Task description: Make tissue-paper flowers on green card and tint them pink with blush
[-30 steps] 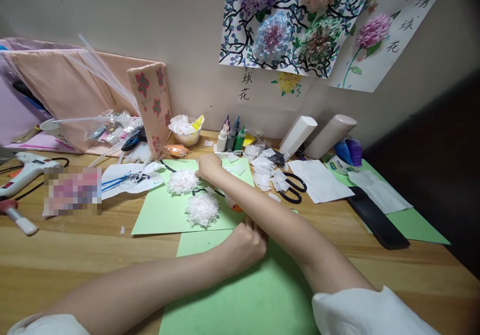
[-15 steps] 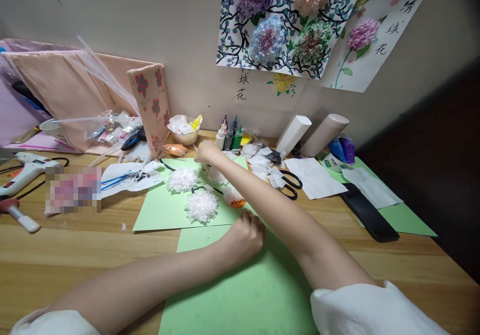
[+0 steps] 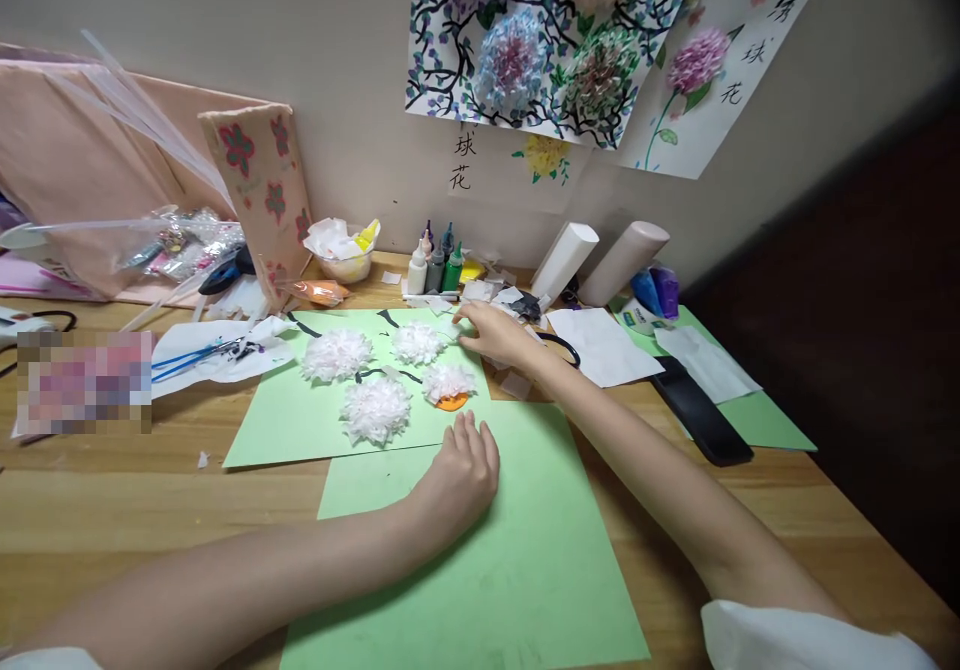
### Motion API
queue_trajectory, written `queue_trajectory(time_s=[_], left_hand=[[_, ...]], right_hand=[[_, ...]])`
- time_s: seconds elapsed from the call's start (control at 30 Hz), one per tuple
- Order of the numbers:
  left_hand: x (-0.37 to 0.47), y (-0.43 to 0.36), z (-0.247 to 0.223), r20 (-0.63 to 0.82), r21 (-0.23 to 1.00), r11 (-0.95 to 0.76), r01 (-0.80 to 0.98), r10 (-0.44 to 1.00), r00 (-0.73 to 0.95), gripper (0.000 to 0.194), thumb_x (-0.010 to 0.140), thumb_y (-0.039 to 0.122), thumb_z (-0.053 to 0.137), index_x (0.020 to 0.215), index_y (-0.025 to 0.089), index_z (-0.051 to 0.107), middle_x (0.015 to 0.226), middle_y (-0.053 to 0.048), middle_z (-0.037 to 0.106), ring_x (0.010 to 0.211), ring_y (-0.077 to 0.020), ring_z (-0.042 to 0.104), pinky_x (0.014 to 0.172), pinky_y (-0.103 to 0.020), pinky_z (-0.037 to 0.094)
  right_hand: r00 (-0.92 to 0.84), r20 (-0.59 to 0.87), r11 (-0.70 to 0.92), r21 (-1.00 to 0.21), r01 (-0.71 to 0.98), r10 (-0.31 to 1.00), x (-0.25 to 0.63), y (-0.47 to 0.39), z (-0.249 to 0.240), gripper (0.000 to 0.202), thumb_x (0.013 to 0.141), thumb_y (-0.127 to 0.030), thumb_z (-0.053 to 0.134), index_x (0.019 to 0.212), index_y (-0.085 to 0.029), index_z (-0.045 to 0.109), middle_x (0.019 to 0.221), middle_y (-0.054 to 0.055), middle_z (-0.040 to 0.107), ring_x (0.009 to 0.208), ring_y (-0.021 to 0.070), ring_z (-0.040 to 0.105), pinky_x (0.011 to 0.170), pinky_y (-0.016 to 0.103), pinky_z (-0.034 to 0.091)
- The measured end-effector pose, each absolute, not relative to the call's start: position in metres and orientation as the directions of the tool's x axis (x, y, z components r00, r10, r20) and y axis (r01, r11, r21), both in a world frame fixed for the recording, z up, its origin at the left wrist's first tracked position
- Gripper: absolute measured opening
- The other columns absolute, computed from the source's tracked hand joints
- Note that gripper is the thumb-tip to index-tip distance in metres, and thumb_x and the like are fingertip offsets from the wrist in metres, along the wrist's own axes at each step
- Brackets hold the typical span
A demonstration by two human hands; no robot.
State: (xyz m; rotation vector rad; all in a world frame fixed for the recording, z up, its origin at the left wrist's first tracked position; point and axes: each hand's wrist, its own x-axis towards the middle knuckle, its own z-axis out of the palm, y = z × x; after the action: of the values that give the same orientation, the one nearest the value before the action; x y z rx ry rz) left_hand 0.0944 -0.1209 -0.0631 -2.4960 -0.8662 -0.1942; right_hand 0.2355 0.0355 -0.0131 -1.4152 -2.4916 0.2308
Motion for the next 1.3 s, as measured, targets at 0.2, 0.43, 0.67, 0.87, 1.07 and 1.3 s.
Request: queue_trajectory(time_s=[0.2,0.43,0.67,0.87,1.07,1.3], left_hand=[[0.092,-0.114,-0.061,0.343,-0.379,-0.698,0.607,0.503,0.793,0.029,0.079,0.003,0.041,0.102,-0.004,0.057,0.100,-0.029,0.062,0.093,-0.0306,0.063,0.072,-0.037,0.050],[0.088,-0.109,-0.047,0.295,-0.307,-0.714,0.629,0.557,0.776,0.024,0.082,0.004,0.039,0.098,0.004,0.057,0.088,-0.016,0.064,0.076,-0.0217,0.062,0.051,-0.026,0.046],[0.090,-0.114,-0.055,0.327,-0.376,-0.692,0.617,0.524,0.787,0.031,0.078,0.005,0.043,0.105,-0.001,0.056,0.103,-0.027,0.062,0.093,-0.0307,0.064,0.064,-0.031,0.052],[0.091,-0.114,-0.058,0.301,-0.373,-0.656,0.656,0.584,0.754,0.035,0.077,0.003,0.044,0.109,-0.005,0.055,0.106,-0.031,0.060,0.098,-0.0340,0.061,0.073,-0.036,0.053],[0.091,-0.111,-0.058,0.335,-0.295,-0.678,0.674,0.587,0.737,0.030,0.077,0.003,0.044,0.103,-0.003,0.057,0.104,-0.031,0.061,0.098,-0.0344,0.061,0.070,-0.036,0.053],[0.091,-0.109,-0.059,0.354,-0.259,-0.692,0.674,0.581,0.733,0.028,0.077,0.004,0.044,0.101,-0.002,0.057,0.103,-0.031,0.061,0.097,-0.0349,0.062,0.068,-0.036,0.053]], right_hand=[[-0.386,0.257,0.450,-0.280,0.848,0.886,0.236,0.025,-0.025,0.015,0.083,-0.018,0.048,0.087,-0.018,0.062,0.085,0.005,0.064,0.076,0.0160,0.056,0.063,0.023,0.035],[-0.274,0.291,0.384,-0.450,0.806,0.916,0.256,-0.017,-0.009,0.019,0.086,-0.030,0.046,0.092,-0.018,0.059,0.059,-0.002,0.053,0.056,0.0127,0.049,0.056,0.022,0.034],[-0.491,0.205,0.505,-0.019,0.863,0.847,0.242,0.027,-0.026,0.021,0.085,-0.018,0.047,0.100,-0.018,0.062,0.093,0.008,0.066,0.082,0.0192,0.059,0.060,0.025,0.033],[-0.500,0.197,0.511,-0.005,0.859,0.843,0.233,0.041,-0.024,0.019,0.085,-0.015,0.046,0.087,-0.015,0.065,0.089,0.009,0.067,0.083,0.0190,0.059,0.062,0.026,0.033],[-0.303,0.277,0.384,-0.313,0.869,0.912,0.252,-0.006,-0.015,0.016,0.083,-0.022,0.050,0.091,-0.020,0.063,0.071,0.001,0.065,0.064,0.0137,0.057,0.058,0.023,0.034],[-0.268,0.224,0.333,-0.342,0.879,0.937,0.245,0.007,-0.016,0.022,0.083,-0.028,0.052,0.099,-0.021,0.064,0.078,0.003,0.068,0.071,0.0154,0.059,0.061,0.023,0.036]])
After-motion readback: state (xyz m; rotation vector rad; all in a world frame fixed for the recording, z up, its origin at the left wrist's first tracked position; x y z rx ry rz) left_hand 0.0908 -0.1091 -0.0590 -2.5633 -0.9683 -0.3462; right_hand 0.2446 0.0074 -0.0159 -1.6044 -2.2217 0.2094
